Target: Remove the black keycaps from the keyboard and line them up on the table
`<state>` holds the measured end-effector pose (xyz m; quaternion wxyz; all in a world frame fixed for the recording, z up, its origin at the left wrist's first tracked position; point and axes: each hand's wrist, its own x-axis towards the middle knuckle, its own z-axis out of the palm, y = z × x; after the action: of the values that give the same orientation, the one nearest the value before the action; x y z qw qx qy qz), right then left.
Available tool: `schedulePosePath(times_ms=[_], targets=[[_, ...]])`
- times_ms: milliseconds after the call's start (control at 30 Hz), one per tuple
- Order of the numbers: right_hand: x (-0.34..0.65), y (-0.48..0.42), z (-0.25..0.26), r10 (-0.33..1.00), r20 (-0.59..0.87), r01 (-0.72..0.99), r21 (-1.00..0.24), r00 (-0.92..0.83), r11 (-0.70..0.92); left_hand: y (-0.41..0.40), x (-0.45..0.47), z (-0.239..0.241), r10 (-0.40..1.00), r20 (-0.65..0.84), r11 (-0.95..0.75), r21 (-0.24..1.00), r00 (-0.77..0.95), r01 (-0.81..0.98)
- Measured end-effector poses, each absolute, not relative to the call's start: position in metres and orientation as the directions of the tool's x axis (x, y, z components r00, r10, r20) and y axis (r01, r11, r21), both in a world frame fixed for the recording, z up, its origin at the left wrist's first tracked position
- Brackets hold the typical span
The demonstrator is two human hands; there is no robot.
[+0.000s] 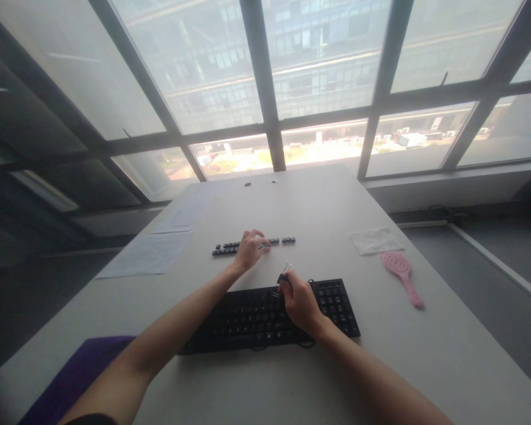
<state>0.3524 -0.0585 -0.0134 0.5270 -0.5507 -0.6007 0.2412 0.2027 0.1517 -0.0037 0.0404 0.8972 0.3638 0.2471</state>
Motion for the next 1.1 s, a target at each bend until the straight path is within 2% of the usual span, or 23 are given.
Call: schedulePosePath(times_ms=[267,767,1100], targets=[[0.351,-0.058,-0.012,0.914,0.373,0.406,-0.869,0.161,0.283,0.155,0.205,-0.010,0.678,0.398,-0.729,0.258,0.618,0.634],[0.352,-0.058,-0.010,0.916,0.371,0.409,-0.868,0.154,0.283,0.158,0.211,-0.023,0.749,0.427,-0.655,0.361,0.507,0.664],[0.352,-0.058,-0.013,0.918,0.367,0.428,-0.861,0.148,0.275,0.157,0.211,-0.026,0.773,0.409,-0.625,0.360,0.485,0.693]])
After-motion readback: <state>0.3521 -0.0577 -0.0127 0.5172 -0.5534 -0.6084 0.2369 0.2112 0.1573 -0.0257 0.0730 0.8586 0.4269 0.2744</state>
